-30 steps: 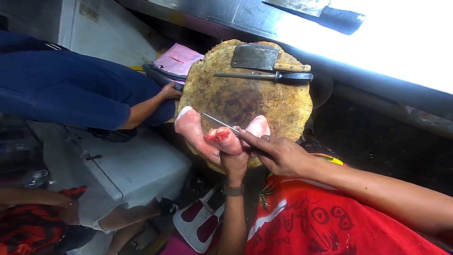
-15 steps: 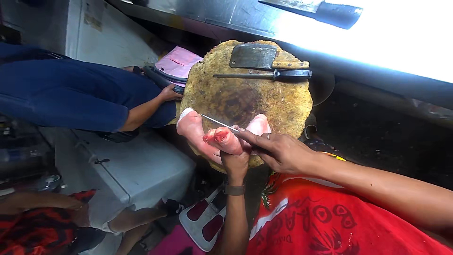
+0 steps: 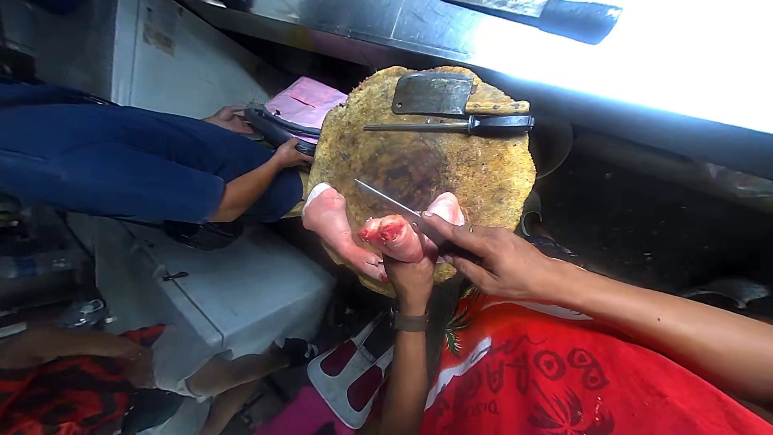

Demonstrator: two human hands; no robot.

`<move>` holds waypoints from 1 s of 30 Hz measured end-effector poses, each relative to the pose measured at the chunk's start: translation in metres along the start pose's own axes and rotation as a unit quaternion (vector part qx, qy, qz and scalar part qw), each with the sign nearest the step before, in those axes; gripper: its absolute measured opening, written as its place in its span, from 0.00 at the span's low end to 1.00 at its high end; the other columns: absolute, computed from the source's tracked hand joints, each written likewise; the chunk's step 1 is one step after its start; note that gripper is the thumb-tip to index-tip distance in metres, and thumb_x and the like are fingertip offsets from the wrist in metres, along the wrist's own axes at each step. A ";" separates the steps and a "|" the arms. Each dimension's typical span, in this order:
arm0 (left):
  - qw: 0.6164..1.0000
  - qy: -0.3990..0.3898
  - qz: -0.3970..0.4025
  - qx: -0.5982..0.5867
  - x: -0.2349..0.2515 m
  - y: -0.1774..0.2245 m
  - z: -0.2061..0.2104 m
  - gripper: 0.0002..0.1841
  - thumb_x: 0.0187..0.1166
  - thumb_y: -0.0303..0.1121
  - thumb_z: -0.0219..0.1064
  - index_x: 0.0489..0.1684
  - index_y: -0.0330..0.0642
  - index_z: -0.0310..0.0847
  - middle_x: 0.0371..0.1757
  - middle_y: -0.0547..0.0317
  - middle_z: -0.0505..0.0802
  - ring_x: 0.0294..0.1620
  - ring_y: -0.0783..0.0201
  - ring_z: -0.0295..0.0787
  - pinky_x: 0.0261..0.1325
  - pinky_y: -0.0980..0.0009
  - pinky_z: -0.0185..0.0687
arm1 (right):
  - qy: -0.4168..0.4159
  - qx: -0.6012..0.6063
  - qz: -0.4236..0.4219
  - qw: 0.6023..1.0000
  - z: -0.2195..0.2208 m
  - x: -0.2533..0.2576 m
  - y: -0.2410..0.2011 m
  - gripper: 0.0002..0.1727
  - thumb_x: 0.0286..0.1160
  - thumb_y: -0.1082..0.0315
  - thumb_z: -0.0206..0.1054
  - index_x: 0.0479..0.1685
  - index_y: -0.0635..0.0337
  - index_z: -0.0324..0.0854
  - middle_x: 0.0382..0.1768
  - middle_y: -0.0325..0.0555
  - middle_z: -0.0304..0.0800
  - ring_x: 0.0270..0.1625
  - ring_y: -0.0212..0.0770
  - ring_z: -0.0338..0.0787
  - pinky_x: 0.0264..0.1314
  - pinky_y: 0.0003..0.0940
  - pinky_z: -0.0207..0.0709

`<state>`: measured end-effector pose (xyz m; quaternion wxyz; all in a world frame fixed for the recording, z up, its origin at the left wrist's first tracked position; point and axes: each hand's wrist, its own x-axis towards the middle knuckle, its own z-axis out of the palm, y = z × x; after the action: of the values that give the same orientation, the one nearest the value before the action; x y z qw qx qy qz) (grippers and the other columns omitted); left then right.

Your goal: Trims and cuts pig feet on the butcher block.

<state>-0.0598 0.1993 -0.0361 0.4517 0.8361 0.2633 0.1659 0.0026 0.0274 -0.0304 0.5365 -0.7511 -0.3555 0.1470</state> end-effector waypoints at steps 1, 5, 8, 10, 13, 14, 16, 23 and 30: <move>1.000 -0.002 0.000 -0.009 0.000 0.000 0.001 0.35 0.47 0.32 0.86 0.59 0.33 0.77 0.45 0.60 0.92 0.48 0.76 0.89 0.55 0.76 0.86 | 0.001 -0.032 0.003 0.999 0.002 -0.001 0.002 0.34 0.86 0.58 0.58 0.94 0.32 0.59 0.32 0.40 0.85 0.32 0.37 0.86 0.33 0.37 0.82; 1.000 -0.003 0.012 0.008 0.001 -0.002 0.003 0.30 0.55 0.32 0.82 0.60 0.34 0.79 0.45 0.59 0.92 0.48 0.74 0.90 0.55 0.73 0.87 | -0.045 0.114 0.058 0.991 0.001 -0.002 0.004 0.34 0.88 0.58 0.59 0.94 0.33 0.59 0.39 0.38 0.91 0.35 0.30 0.88 0.39 0.30 0.86; 0.999 0.000 0.024 0.047 0.000 -0.006 -0.003 0.29 0.60 0.33 0.79 0.60 0.27 0.77 0.46 0.53 0.92 0.49 0.72 0.89 0.57 0.73 0.84 | -0.172 0.513 0.171 0.824 -0.020 0.004 -0.004 0.37 0.90 0.66 0.54 0.96 0.31 0.50 0.30 0.45 0.85 0.18 0.32 0.82 0.20 0.25 0.81; 0.999 -0.001 0.019 0.039 0.003 -0.008 -0.005 0.31 0.57 0.36 0.82 0.59 0.29 0.77 0.45 0.56 0.92 0.48 0.75 0.89 0.56 0.75 0.85 | -0.163 0.565 0.164 0.792 -0.024 0.006 -0.004 0.37 0.89 0.67 0.54 0.96 0.31 0.51 0.32 0.47 0.85 0.18 0.35 0.83 0.19 0.27 0.83; 1.000 0.008 -0.003 -0.004 0.004 -0.002 -0.003 0.34 0.49 0.35 0.86 0.57 0.33 0.77 0.43 0.62 0.91 0.46 0.79 0.89 0.53 0.79 0.86 | -0.066 0.390 0.106 0.912 -0.020 0.006 -0.004 0.37 0.87 0.65 0.61 0.95 0.34 0.55 0.39 0.44 0.90 0.24 0.33 0.85 0.25 0.27 0.84; 1.000 0.011 -0.004 -0.006 0.004 0.000 -0.001 0.34 0.49 0.34 0.85 0.57 0.33 0.77 0.43 0.63 0.91 0.46 0.80 0.88 0.53 0.79 0.85 | -0.045 0.318 0.079 0.944 -0.018 0.007 -0.002 0.37 0.87 0.63 0.63 0.95 0.35 0.56 0.40 0.40 0.90 0.28 0.30 0.86 0.29 0.27 0.85; 1.000 0.009 -0.002 -0.007 0.004 0.000 0.001 0.33 0.50 0.33 0.84 0.58 0.32 0.77 0.44 0.61 0.91 0.47 0.78 0.89 0.54 0.78 0.85 | -0.015 0.215 0.022 0.976 -0.013 0.006 0.003 0.36 0.86 0.61 0.63 0.94 0.41 0.58 0.42 0.37 0.92 0.34 0.25 0.88 0.37 0.26 0.88; 1.000 -0.005 -0.007 -0.019 0.003 -0.002 0.006 0.32 0.49 0.32 0.86 0.56 0.34 0.79 0.42 0.60 0.92 0.43 0.74 0.91 0.51 0.73 0.89 | 0.013 -0.008 -0.038 0.999 -0.005 0.009 0.019 0.33 0.85 0.59 0.60 0.92 0.36 0.64 0.37 0.40 0.88 0.35 0.35 0.87 0.36 0.36 0.84; 1.000 -0.014 -0.006 -0.003 0.003 -0.002 -0.002 0.29 0.60 0.37 0.81 0.59 0.32 0.79 0.44 0.59 0.92 0.47 0.75 0.89 0.53 0.73 0.87 | -0.183 0.538 0.140 0.811 -0.025 0.006 0.008 0.37 0.88 0.66 0.56 0.96 0.32 0.52 0.30 0.46 0.86 0.18 0.33 0.83 0.19 0.25 0.82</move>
<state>-0.0589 0.2037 -0.0364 0.4592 0.8351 0.2618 0.1526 0.0249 0.0123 -0.0276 0.7535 -0.3433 -0.2019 0.5231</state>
